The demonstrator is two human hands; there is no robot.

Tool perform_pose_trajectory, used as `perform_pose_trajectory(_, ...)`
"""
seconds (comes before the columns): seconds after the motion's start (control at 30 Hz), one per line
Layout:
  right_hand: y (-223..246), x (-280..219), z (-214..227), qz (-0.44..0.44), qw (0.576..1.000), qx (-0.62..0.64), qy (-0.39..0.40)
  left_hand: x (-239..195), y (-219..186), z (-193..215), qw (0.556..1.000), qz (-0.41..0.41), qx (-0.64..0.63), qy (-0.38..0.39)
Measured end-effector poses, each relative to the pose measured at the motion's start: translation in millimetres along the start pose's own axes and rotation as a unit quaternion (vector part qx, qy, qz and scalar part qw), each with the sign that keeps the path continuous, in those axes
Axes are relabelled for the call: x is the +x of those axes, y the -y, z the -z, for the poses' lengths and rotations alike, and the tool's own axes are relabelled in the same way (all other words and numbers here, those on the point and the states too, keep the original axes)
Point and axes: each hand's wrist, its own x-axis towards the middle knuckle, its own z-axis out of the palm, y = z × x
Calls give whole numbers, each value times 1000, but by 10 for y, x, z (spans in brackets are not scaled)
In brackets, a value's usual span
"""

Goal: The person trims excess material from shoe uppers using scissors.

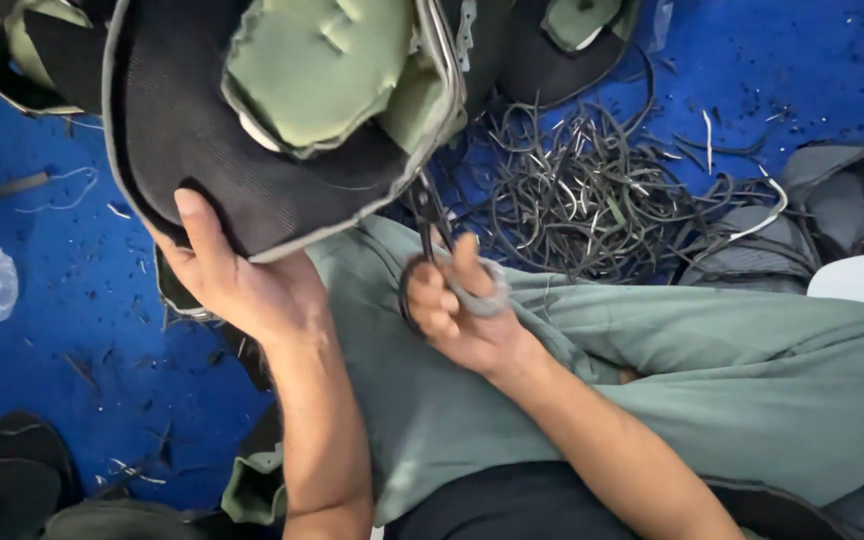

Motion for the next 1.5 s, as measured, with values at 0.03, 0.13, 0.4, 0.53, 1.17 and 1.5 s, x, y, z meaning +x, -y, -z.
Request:
perform_pose_trajectory(0.03, -20, -102, -42, -13, 1000, -16, 5, 19, -6, 26, 997, 53, -46, -31)
perform_pose_trajectory(0.13, -74, -295, -98, -55, 997, -52, 34, 87, -72, 188, 991, 111, -66, -21)
perform_pose_trajectory(0.4, -213, -68, -499, -88, 989, -44, 107, 162, -410, -170, 987, 148, -36, 51)
perform_pose_trajectory(0.53, -170, 297, -530, -124, 989, 17, 79, 28, -522, -237, 986, 155, -45, 34)
perform_pose_trajectory(1.17, -11, -1339, -81, -97, 943, -291, -126, -865, -514, 1212, 902, 131, 409, 48)
perform_pose_trajectory(1.5, -181, -1143, -79, -85, 879, -448, -138, -606, -789, 634, 635, -109, 635, 426)
